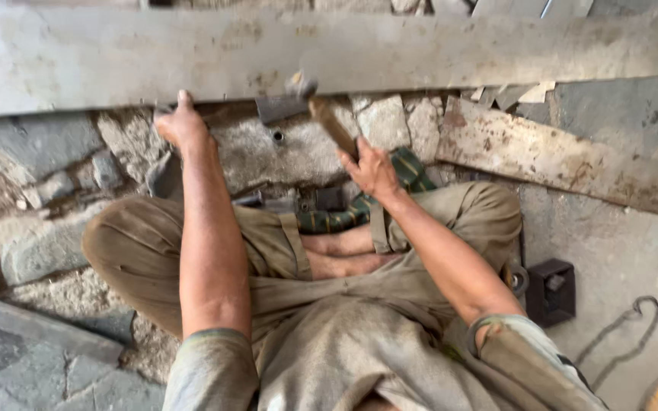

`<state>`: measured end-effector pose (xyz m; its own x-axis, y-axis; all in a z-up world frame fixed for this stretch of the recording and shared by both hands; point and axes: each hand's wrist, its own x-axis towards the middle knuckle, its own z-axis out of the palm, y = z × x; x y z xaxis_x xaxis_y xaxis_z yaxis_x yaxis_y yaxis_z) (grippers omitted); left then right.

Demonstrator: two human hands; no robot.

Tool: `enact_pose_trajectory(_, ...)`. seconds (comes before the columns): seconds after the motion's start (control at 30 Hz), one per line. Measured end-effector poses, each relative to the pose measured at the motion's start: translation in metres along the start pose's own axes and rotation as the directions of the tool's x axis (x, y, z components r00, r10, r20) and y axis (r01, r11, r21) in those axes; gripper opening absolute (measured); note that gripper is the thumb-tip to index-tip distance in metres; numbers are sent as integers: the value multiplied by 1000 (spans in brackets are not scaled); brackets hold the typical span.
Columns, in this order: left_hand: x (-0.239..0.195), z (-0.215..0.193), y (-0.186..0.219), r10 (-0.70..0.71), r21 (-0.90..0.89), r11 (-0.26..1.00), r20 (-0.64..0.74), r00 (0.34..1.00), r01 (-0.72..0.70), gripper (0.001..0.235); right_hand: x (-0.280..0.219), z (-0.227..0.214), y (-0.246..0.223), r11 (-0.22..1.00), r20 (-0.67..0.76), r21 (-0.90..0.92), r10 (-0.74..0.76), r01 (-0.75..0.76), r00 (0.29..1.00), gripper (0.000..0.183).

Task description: The person sits cross-legged on a stone floor and uses a hammer and a metal punch to drive indentations into a long metal sheet. The person repeatedly positions the punch and strikes it with the hammer along the length of the sheet.

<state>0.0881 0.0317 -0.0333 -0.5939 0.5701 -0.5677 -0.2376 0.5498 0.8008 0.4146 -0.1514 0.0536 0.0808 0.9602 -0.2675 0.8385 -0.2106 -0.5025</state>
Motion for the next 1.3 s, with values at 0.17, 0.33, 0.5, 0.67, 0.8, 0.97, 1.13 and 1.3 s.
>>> enact_pose_trajectory(0.17, 5, -2, 2, 52, 81, 996, -76, 996, -46, 38, 4, 5, 3, 998, 91, 26, 58, -61, 994, 60)
enact_pose_trajectory(0.33, 18, 5, -8, 167, -6, 986, -35, 985, -168, 41, 17, 8, -12, 1000, 122, 3, 11, -12, 992, 57)
enact_pose_trajectory(0.5, 7, -1, -3, 160, 83, 985, -67, 985, -154, 49, 9, 3, -30, 995, 213, 75, 51, -68, 976, 57)
enact_pose_trajectory(0.67, -41, 9, -5, -196, -92, 975, 93, 976, 204, 37, -67, -12, -11, 662, 631, 362, 345, -657, 695, 76)
enact_pose_trajectory(0.8, -57, 26, -12, -31, -265, 959, 256, 966, 100, 23, -98, -28, 23, 898, 390, 209, 285, -386, 875, 69)
enact_pose_trajectory(0.97, -56, -7, 2, -13, -163, 984, 344, 939, 73, 18, 22, -49, 64, 136, 327, 823, 680, -551, 656, 56)
enact_pose_trajectory(1.13, -56, -58, 2, -66, -80, 992, 317, 946, 96, 15, 87, -11, 88, -319, 307, 939, 608, -129, 732, 27)
enact_pose_trajectory(1.3, -29, -62, -26, -154, -35, 985, 244, 957, 167, 16, 73, 27, 117, -172, 154, 983, 601, -61, 784, 23)
